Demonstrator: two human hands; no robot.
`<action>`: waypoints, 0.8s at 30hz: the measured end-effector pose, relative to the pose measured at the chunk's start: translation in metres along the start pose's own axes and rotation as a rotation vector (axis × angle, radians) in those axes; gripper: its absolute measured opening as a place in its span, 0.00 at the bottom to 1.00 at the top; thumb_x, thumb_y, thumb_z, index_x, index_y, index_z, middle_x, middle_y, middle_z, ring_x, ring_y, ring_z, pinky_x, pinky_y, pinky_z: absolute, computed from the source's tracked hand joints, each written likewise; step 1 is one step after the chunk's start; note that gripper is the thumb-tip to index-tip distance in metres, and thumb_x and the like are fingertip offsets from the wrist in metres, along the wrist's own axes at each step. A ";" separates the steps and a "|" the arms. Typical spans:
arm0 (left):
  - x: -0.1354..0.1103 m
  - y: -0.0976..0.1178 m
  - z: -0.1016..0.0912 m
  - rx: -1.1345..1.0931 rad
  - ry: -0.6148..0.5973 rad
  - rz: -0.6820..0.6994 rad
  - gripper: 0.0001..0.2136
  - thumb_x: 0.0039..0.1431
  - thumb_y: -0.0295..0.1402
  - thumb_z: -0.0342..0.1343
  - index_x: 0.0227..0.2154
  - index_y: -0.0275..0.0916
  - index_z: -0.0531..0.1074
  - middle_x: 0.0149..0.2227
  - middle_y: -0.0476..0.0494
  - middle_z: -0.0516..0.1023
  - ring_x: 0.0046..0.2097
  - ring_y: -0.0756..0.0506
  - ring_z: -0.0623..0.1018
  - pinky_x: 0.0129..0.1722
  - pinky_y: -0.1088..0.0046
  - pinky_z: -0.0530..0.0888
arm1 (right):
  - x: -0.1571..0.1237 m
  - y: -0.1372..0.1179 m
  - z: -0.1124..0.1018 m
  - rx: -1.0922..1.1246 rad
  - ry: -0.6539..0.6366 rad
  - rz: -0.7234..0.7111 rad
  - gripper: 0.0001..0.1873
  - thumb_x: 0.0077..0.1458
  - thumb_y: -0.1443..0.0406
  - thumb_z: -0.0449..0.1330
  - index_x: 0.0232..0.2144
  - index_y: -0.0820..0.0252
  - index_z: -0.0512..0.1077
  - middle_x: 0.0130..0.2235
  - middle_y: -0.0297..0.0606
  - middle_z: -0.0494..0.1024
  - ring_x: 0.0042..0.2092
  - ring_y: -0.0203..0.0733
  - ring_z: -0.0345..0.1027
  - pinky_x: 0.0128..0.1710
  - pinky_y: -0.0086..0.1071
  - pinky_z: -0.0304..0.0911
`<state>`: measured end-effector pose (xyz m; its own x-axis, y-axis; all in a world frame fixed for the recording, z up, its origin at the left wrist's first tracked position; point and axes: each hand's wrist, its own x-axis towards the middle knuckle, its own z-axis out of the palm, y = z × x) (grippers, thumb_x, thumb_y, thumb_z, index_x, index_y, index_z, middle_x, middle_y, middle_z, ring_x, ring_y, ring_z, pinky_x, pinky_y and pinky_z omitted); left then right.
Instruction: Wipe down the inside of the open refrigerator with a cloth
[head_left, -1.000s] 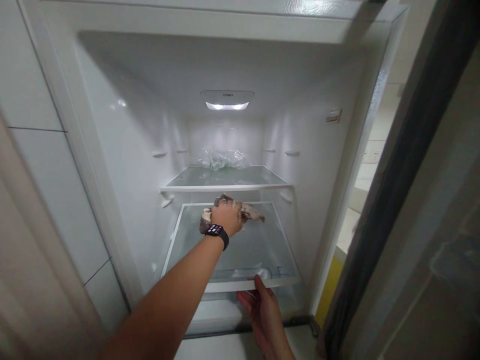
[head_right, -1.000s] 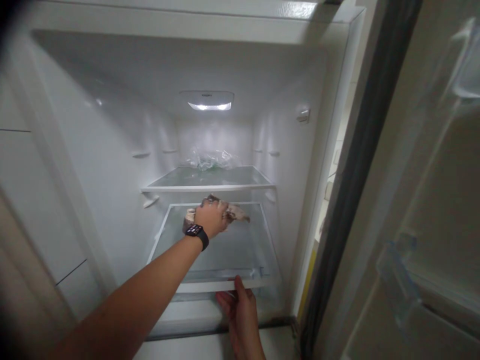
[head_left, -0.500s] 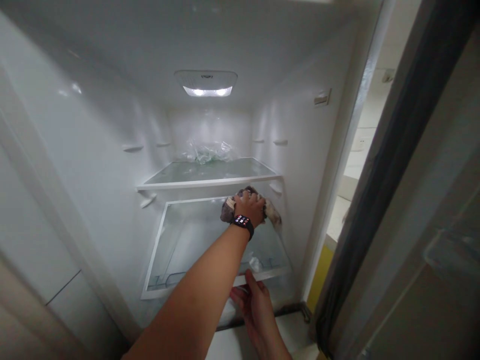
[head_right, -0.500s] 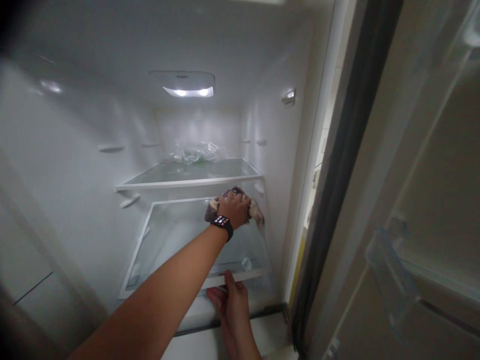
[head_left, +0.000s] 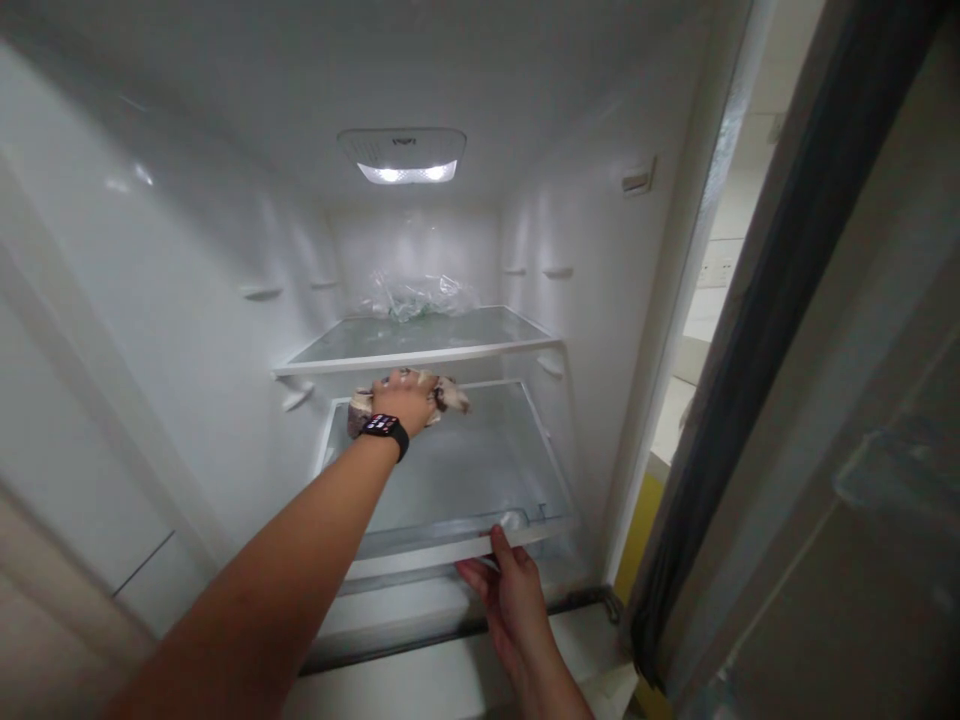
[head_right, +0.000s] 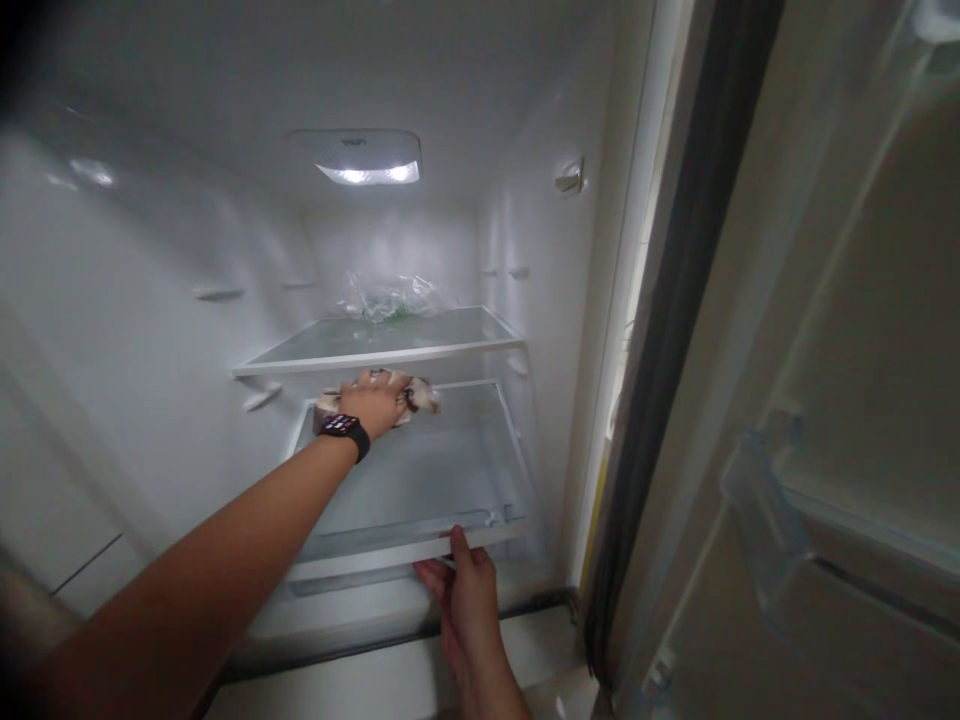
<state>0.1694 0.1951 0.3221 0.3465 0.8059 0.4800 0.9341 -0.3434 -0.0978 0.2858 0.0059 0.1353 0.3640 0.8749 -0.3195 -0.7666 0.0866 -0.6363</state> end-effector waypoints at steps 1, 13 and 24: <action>-0.006 -0.014 -0.002 0.015 -0.004 -0.031 0.23 0.66 0.45 0.46 0.61 0.54 0.71 0.61 0.37 0.76 0.61 0.28 0.66 0.56 0.40 0.66 | 0.000 0.000 0.000 -0.002 -0.004 -0.001 0.38 0.27 0.45 0.82 0.32 0.60 0.69 0.26 0.27 0.77 0.28 0.42 0.79 0.33 0.37 0.83; -0.024 0.011 0.001 -0.030 0.058 0.018 0.22 0.66 0.44 0.47 0.60 0.49 0.73 0.59 0.32 0.76 0.60 0.28 0.69 0.54 0.42 0.68 | -0.001 -0.001 0.002 -0.005 -0.039 -0.029 0.37 0.30 0.46 0.82 0.34 0.61 0.71 0.29 0.31 0.80 0.28 0.41 0.80 0.33 0.36 0.83; -0.018 0.137 0.012 -0.214 0.041 0.432 0.17 0.64 0.38 0.54 0.54 0.47 0.75 0.56 0.38 0.78 0.60 0.32 0.69 0.56 0.42 0.65 | 0.002 0.000 0.001 0.011 -0.045 -0.027 0.35 0.31 0.49 0.82 0.30 0.59 0.67 0.22 0.27 0.75 0.25 0.39 0.77 0.31 0.34 0.81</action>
<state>0.2920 0.1392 0.2893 0.6910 0.5500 0.4690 0.6657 -0.7371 -0.1164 0.2858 0.0077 0.1351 0.3603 0.8929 -0.2701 -0.7625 0.1151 -0.6367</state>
